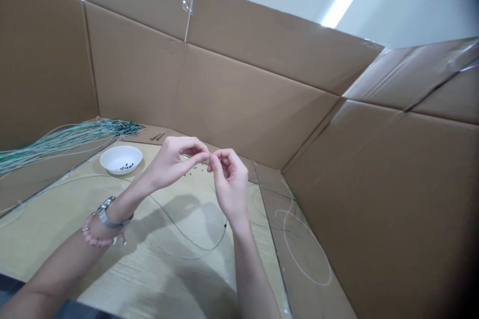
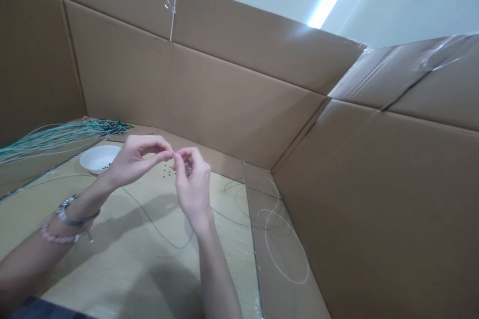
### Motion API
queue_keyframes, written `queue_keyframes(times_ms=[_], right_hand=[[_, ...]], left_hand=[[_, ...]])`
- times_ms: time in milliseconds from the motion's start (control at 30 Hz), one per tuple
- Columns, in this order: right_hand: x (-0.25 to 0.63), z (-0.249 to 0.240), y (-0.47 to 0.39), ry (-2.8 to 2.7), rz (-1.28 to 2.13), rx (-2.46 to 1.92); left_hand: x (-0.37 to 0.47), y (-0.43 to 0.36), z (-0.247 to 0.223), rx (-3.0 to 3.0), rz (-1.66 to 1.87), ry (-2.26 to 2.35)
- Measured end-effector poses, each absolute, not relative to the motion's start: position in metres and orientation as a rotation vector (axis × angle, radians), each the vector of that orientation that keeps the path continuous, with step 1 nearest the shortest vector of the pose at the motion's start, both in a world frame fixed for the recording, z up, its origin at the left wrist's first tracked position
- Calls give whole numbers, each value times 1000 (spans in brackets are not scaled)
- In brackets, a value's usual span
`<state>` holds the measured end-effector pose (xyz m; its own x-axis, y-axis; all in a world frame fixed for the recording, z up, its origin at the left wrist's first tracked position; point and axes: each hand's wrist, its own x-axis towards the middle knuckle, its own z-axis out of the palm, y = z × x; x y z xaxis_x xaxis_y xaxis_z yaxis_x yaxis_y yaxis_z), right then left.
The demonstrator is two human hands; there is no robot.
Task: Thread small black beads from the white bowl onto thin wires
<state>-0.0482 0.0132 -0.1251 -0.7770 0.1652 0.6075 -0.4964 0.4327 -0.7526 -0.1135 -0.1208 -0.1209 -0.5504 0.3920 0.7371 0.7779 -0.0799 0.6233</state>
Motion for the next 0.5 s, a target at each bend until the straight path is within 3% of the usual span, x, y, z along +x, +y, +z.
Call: queue_keyframes(times_ms=[367, 500], right_hand=[[-46, -123, 13, -2089, 1289, 291], [-40, -120, 14, -2068, 1230, 270]], left_hand=[[-109, -118, -121, -1256, -1691, -1839], [-112, -131, -114, -1296, -1550, -1870]])
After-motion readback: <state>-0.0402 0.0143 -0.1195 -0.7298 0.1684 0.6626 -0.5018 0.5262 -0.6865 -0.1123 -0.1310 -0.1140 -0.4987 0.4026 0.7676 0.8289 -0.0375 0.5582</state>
